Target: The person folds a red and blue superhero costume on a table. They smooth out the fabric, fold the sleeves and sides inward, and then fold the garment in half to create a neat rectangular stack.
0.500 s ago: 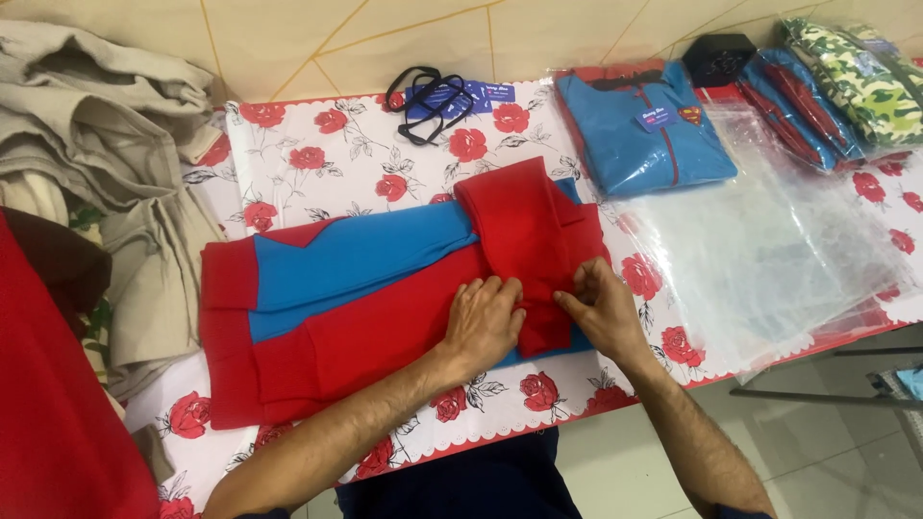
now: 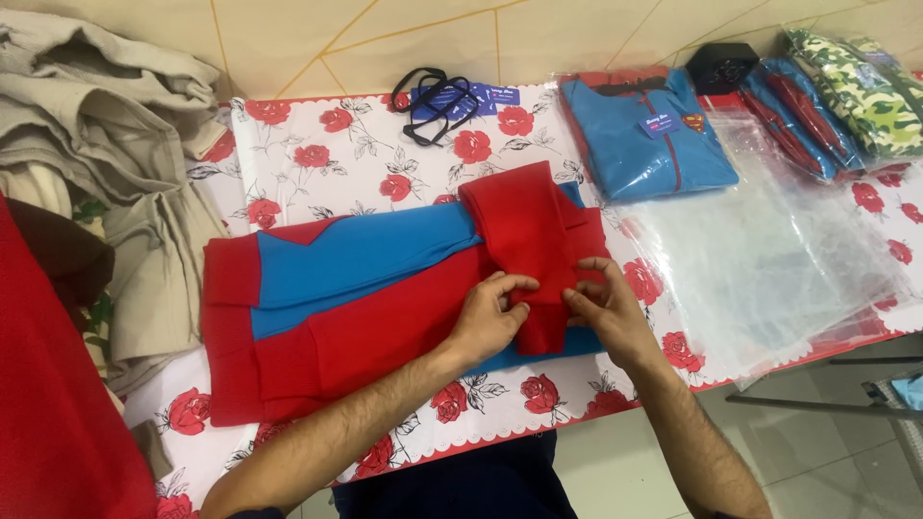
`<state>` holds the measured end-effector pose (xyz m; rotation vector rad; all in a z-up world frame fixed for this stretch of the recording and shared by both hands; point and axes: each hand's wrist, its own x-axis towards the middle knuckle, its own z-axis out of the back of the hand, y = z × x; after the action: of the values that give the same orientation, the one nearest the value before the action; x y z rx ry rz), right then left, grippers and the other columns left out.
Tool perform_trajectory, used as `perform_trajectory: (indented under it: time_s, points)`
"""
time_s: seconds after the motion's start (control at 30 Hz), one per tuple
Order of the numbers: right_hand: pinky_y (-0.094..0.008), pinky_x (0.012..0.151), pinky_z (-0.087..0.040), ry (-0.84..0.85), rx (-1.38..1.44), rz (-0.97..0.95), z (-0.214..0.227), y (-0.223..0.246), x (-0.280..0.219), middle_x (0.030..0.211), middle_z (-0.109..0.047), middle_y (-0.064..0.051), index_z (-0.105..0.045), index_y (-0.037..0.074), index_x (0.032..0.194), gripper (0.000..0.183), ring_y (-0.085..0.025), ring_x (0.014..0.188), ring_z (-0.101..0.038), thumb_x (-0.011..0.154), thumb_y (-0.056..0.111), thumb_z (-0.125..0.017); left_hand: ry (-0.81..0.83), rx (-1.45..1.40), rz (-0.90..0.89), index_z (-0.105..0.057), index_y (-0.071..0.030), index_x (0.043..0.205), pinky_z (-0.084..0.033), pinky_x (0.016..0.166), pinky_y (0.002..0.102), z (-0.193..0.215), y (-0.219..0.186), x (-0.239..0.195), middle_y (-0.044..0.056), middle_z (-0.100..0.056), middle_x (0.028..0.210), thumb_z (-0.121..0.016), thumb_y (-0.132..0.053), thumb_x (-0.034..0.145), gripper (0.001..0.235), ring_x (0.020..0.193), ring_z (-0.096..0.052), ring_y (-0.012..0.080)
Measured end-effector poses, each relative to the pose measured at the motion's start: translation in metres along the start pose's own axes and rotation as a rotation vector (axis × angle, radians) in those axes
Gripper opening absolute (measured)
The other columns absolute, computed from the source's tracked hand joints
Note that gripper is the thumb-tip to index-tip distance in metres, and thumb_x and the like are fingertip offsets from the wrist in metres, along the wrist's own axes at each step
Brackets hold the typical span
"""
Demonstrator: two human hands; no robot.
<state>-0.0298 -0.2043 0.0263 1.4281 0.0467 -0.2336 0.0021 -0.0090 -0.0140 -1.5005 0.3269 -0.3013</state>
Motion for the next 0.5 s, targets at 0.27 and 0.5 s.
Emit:
perform_trajectory:
  time_s: [0.27, 0.5]
  points:
    - [-0.024, 0.054, -0.053, -0.072, 0.026, 0.114, 0.01, -0.018, 0.015, 0.074, -0.055, -0.006, -0.054, 0.002, 0.123, 0.049, -0.016, 0.066, -0.062, 0.082, -0.003, -0.08, -0.008, 0.027, 0.031, -0.059, -0.003, 0.14, -0.047, 0.104, 0.049, 0.006, -0.019, -0.01, 0.027, -0.05, 0.133, -0.064, -0.003, 0.091, 0.049, 0.131, -0.051, 0.0423]
    - [-0.025, 0.054, -0.047, -0.095, -0.172, 0.121, 0.002, 0.002, 0.001, 0.081, -0.044, -0.004, -0.063, 0.006, 0.117, 0.051, -0.015, 0.067, -0.055, 0.073, -0.003, -0.086, 0.077, 0.389, 0.041, -0.045, 0.006, 0.149, -0.05, 0.099, 0.052, 0.008, -0.027, -0.013, 0.025, -0.048, 0.128, -0.065, -0.012, 0.091, 0.063, 0.123, -0.053, 0.0429]
